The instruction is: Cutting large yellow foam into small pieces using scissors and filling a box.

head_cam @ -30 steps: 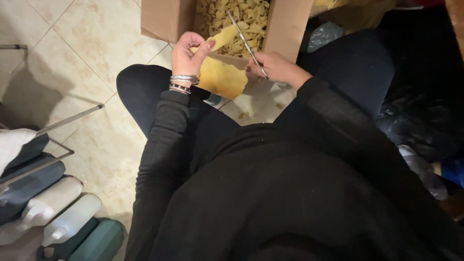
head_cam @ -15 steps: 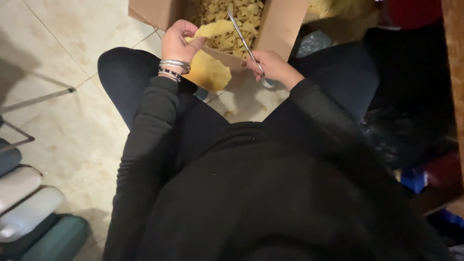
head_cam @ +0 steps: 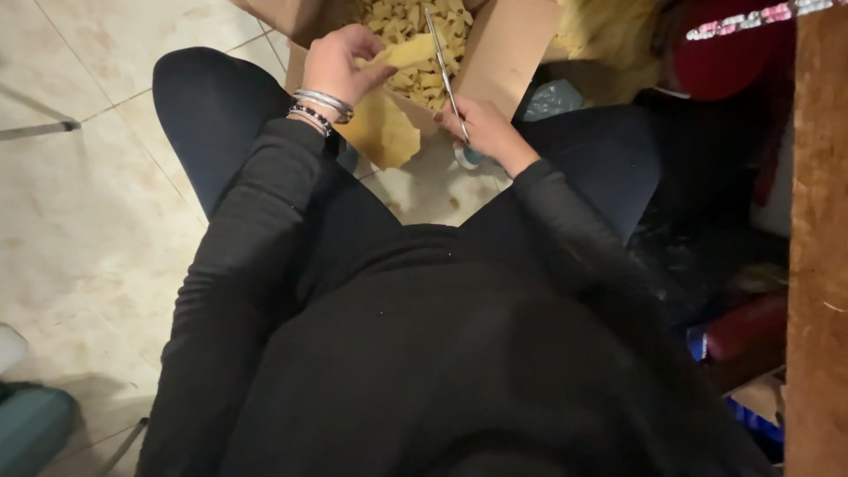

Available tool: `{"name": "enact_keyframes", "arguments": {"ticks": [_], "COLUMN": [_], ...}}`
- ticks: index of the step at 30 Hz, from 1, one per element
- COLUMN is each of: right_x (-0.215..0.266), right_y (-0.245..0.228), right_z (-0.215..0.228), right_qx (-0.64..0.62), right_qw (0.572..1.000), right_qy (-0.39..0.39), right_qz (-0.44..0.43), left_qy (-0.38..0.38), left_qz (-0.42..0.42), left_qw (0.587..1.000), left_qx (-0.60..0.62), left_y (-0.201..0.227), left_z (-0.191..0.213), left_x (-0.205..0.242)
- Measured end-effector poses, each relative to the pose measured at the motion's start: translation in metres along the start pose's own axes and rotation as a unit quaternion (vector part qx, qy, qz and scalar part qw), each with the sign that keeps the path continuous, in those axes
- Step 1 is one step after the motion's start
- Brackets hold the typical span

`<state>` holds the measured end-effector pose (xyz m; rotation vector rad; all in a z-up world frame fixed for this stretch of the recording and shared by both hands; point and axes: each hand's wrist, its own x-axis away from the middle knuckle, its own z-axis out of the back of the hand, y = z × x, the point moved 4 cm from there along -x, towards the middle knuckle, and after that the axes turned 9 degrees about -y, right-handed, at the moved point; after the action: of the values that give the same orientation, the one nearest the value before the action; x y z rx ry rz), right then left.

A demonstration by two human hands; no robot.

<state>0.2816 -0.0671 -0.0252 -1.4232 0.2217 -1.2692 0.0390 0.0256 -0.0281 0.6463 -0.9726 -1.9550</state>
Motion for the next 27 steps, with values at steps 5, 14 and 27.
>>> {"name": "enact_keyframes", "arguments": {"ticks": [5, 14, 27], "right_x": [0.0, -0.006, 0.0], "right_y": [-0.007, 0.026, -0.004], "right_z": [-0.002, -0.008, -0.007], "right_qx": [0.055, 0.043, -0.025], "right_qw": [0.998, 0.992, 1.0], "right_qy": [-0.003, -0.11, -0.013], "right_qz": [0.007, -0.052, 0.008], "left_qy": [0.034, 0.098, 0.026], "left_qz": [0.025, 0.019, 0.008], "left_qw": [0.998, 0.995, 0.999], "left_qx": [-0.049, -0.019, -0.039], "left_y": [-0.003, -0.008, -0.005], "left_z": [0.005, 0.008, -0.007], "left_x": [0.0, 0.0, -0.003]}}
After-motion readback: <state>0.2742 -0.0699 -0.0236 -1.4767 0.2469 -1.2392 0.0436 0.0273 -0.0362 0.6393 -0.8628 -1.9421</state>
